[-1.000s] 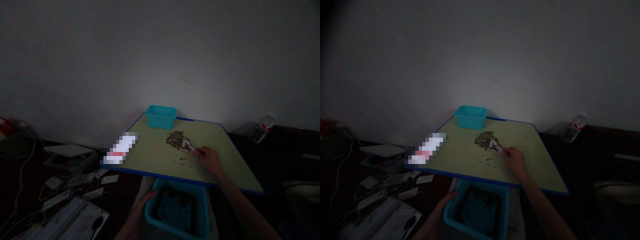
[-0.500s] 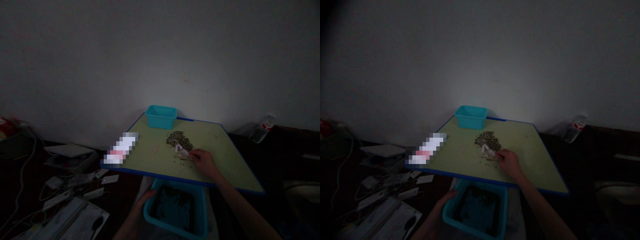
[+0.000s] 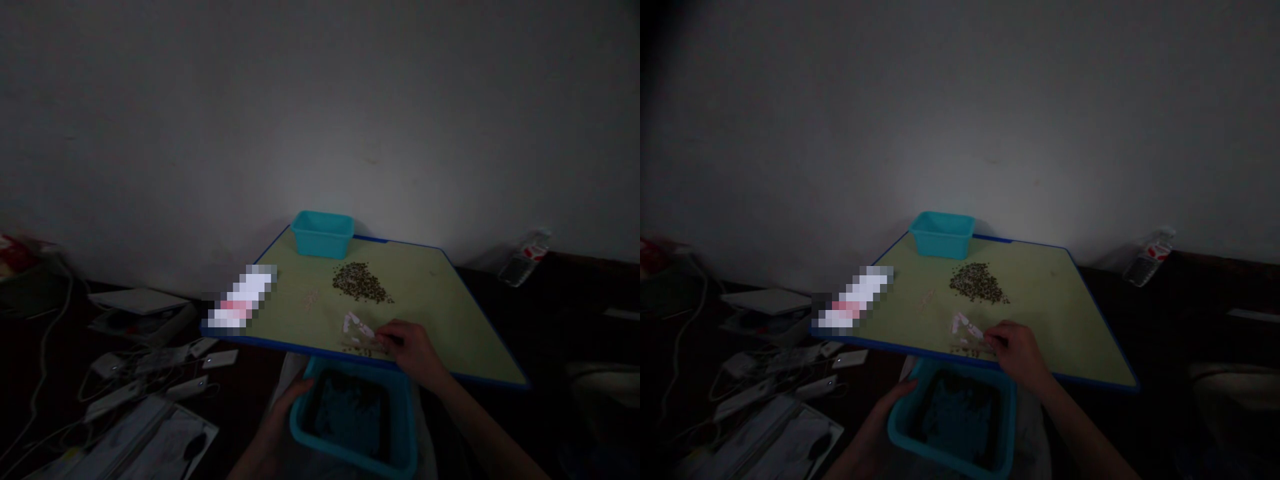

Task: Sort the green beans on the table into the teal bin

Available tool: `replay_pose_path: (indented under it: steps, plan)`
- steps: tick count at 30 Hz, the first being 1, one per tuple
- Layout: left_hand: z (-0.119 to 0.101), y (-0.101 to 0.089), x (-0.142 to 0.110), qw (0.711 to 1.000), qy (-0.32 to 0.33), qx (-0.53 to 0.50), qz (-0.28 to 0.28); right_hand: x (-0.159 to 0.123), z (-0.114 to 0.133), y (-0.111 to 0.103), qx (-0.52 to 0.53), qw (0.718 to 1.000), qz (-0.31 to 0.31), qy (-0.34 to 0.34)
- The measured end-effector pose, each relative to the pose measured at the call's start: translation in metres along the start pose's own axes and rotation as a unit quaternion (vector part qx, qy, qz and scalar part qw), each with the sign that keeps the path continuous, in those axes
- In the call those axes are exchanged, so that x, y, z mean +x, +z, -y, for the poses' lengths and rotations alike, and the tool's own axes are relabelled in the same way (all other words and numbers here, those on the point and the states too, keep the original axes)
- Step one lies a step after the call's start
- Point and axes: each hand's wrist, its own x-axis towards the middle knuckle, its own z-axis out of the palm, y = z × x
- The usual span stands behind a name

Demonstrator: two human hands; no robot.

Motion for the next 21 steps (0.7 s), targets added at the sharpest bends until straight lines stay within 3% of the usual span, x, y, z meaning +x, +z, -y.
replay_pose_path:
  steps: [21]
  plan:
    - [-0.0011, 0.0029, -0.0042, 1.0, -0.003, 0.02, -0.015, -0.0103, 0.0078, 0.0036, 0.049, 0.999, 0.003, 0.004]
